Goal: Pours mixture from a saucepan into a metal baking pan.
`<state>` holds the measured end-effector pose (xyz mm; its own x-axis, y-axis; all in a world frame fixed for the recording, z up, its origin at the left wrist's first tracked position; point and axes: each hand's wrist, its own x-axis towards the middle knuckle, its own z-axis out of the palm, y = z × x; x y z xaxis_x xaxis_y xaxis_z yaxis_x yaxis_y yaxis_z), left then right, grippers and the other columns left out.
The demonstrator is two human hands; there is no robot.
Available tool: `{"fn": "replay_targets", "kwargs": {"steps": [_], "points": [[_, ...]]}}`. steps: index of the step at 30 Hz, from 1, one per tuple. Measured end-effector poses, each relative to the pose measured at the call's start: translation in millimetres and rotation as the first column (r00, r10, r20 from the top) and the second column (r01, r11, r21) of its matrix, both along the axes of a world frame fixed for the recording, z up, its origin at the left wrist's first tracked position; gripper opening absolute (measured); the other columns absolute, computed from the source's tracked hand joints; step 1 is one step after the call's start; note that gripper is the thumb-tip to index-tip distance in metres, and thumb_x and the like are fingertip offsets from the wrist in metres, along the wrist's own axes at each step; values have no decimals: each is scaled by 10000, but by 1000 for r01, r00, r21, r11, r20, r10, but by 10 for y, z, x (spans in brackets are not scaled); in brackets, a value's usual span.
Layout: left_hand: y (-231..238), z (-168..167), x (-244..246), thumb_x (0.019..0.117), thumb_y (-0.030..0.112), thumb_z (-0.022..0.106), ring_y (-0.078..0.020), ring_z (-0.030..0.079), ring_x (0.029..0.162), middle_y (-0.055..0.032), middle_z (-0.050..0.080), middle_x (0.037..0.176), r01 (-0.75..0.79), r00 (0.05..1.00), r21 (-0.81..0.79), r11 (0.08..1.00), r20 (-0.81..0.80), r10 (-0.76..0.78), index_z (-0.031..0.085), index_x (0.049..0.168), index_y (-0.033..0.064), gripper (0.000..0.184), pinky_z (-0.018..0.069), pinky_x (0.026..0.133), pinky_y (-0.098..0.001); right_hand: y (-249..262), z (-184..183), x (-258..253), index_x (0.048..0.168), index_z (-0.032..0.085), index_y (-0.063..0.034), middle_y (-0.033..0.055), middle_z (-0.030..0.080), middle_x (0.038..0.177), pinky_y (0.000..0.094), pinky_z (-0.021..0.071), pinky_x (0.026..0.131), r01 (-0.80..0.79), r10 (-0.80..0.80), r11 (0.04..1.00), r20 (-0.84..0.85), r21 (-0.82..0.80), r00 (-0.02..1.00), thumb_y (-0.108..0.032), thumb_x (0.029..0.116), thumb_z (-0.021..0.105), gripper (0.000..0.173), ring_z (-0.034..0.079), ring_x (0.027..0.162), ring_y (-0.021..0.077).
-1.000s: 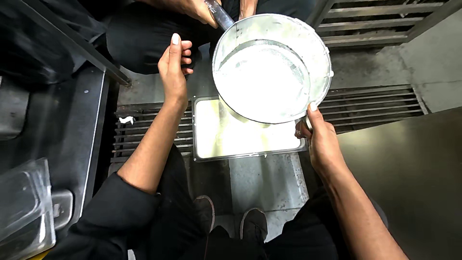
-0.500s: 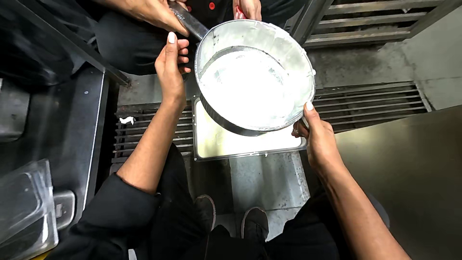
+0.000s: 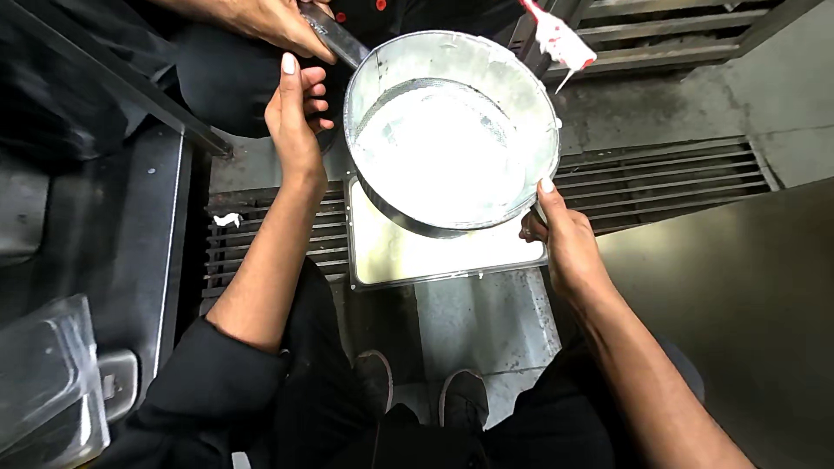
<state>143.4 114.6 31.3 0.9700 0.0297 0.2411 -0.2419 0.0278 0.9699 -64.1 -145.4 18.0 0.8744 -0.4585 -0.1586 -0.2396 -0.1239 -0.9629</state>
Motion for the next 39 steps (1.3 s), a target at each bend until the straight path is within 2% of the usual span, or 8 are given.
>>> {"fn": "replay_targets", "kwargs": {"steps": [7,11,18,24,29,35,39], "points": [[-14,16,-12,1145,343,259,-41,633,836,51,670,971,-5,1000,-22,1000,-4,5,674,1140,75,493,516,725,-212,19,-16,44,574,473,-207,-78,450,534,259,460,625,-7,7,1000,-22,18,1000,-495,1099,379,607,506,563,59],[24,33,-22,1143,350,248,-51,639,858,46,671,1000,-6,1000,-21,1000,-15,6,667,1162,79,500,529,749,-236,67,-48,84,578,471,-195,-67,462,548,276,474,642,-26,30,999,-91,36,995,-512,1099,358,621,523,583,72],[72,60,-31,1146,349,247,-48,637,866,44,675,1007,-24,999,-33,999,-25,23,670,1160,79,502,525,749,-228,66,-77,165,631,539,-165,-60,512,581,259,483,647,1,4,999,-112,48,994,-494,1105,356,606,551,608,66],[129,31,-4,1143,349,238,-56,638,878,37,673,1019,-16,1000,-16,1000,-11,16,667,1167,74,510,526,757,-237,93,-63,231,622,472,-195,-80,501,589,240,470,640,27,-20,995,-68,101,997,-400,1130,324,568,521,599,47],[168,55,-11,1144,346,233,-57,636,889,38,670,1026,-22,999,-22,1000,-34,21,666,1159,79,509,522,762,-236,112,-180,264,656,487,-178,-65,500,614,263,476,661,-29,37,997,-134,67,990,-400,1130,318,550,539,637,68],[158,34,26,1144,338,244,-74,635,895,29,660,1014,-28,999,-38,999,-30,26,673,1146,77,502,521,762,-246,95,-97,282,642,483,-198,-85,523,621,241,477,662,-18,21,999,-65,41,998,-381,1132,315,550,545,636,46],[168,26,36,1145,339,238,-85,636,911,25,660,1022,-11,1000,-25,1000,-30,10,675,1148,76,510,525,785,-267,130,-149,276,662,493,-182,-69,531,634,252,472,665,-82,88,996,-146,42,985,-388,1131,316,543,551,661,56]]}}
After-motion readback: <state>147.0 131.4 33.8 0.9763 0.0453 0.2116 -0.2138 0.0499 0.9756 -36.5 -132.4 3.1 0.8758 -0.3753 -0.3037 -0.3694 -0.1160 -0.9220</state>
